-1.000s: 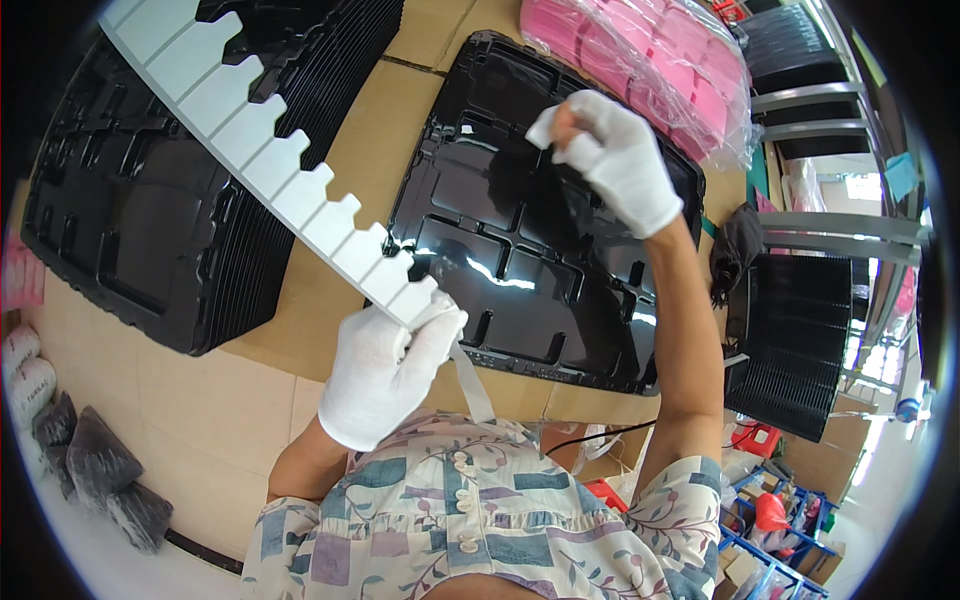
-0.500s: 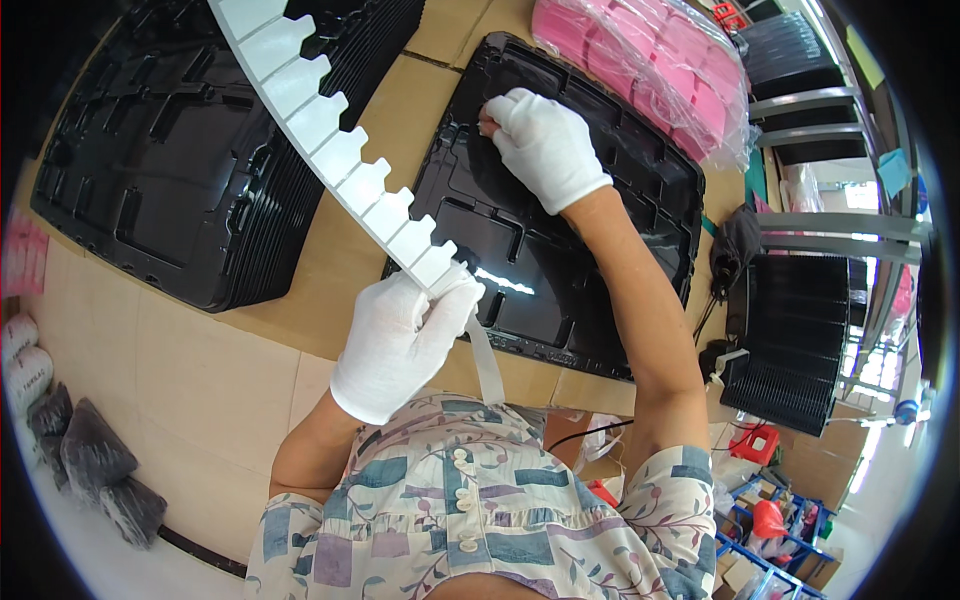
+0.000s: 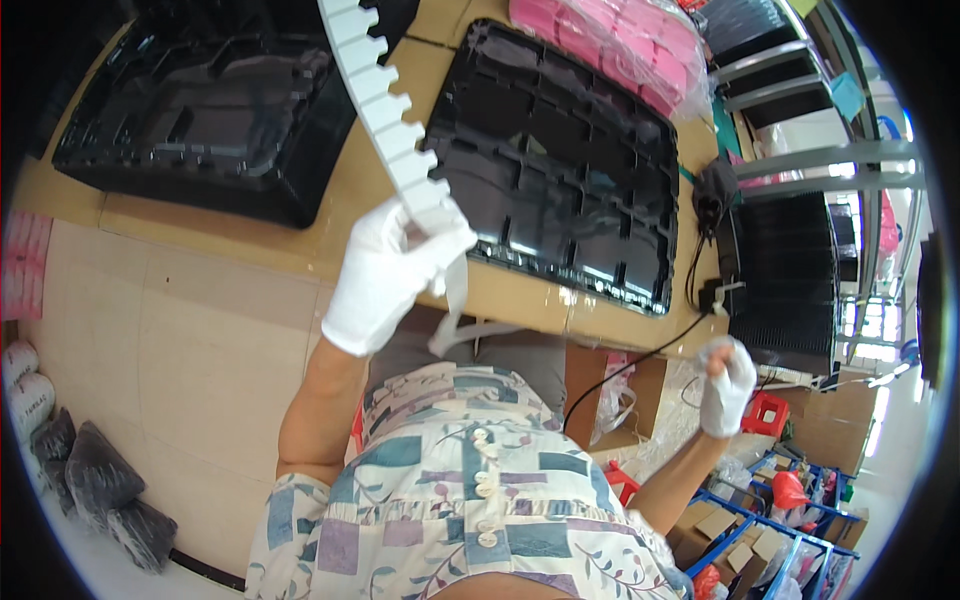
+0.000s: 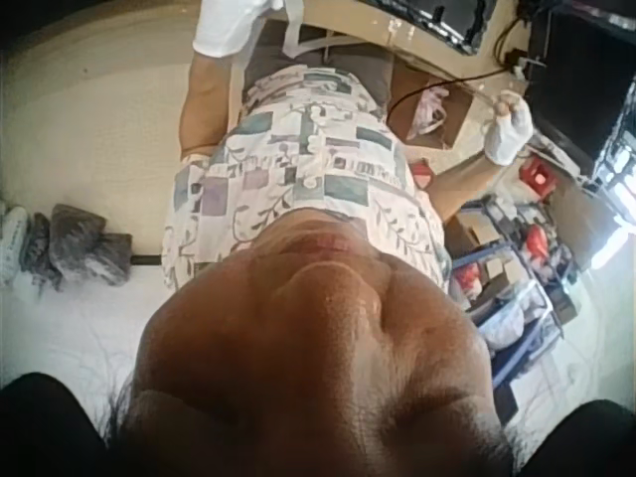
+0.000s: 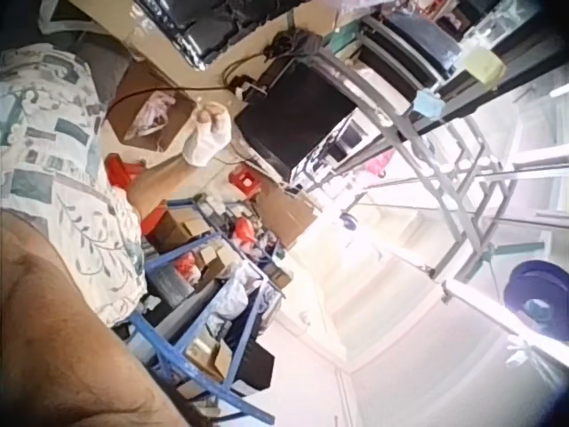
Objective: Assembling black plastic components using foam padding and a white plastic guide strip.
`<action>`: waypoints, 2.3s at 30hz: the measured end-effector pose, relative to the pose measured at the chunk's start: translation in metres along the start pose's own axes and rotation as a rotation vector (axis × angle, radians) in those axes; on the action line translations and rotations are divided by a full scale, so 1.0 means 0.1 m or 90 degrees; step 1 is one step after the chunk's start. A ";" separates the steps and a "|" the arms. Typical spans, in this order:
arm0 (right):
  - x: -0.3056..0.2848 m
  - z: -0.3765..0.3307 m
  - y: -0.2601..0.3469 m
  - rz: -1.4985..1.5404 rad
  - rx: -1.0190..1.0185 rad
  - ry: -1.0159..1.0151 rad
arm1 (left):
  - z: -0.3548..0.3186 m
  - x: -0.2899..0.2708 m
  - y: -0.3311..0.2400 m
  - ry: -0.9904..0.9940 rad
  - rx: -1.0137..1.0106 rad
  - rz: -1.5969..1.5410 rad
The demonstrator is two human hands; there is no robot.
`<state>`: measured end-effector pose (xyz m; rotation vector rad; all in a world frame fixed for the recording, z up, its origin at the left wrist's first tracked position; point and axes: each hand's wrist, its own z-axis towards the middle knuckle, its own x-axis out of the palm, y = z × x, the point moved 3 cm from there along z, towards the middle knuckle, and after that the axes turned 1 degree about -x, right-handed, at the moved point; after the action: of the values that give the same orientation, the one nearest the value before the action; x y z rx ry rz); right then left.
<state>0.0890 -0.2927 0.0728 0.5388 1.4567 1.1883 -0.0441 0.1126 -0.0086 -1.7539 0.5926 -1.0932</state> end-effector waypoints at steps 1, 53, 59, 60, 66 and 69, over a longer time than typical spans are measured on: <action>-0.36 -0.37 -0.19 -0.060 0.029 -0.064 | -0.03 0.04 -0.03 0.015 -0.022 -0.027; 0.80 3.28 -0.54 -0.407 -0.132 0.288 | 0.44 0.98 0.36 0.206 0.062 0.240; 0.91 3.35 -0.62 -0.473 -0.255 0.288 | 0.45 0.94 0.36 0.203 0.037 0.219; 0.93 3.34 -0.63 -0.515 -0.303 0.268 | 0.45 0.94 0.36 0.203 0.034 0.224; 0.96 3.27 -0.63 -0.446 -0.208 0.199 | 0.47 0.92 0.37 0.216 0.064 0.264; 0.91 3.35 -0.70 -0.424 -0.187 0.253 | 0.48 0.94 0.37 0.213 0.050 0.256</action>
<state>0.3921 -0.1202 0.0143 -0.3913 1.5733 0.9621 0.0455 0.0464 -0.0105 -1.3147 1.0430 -1.1073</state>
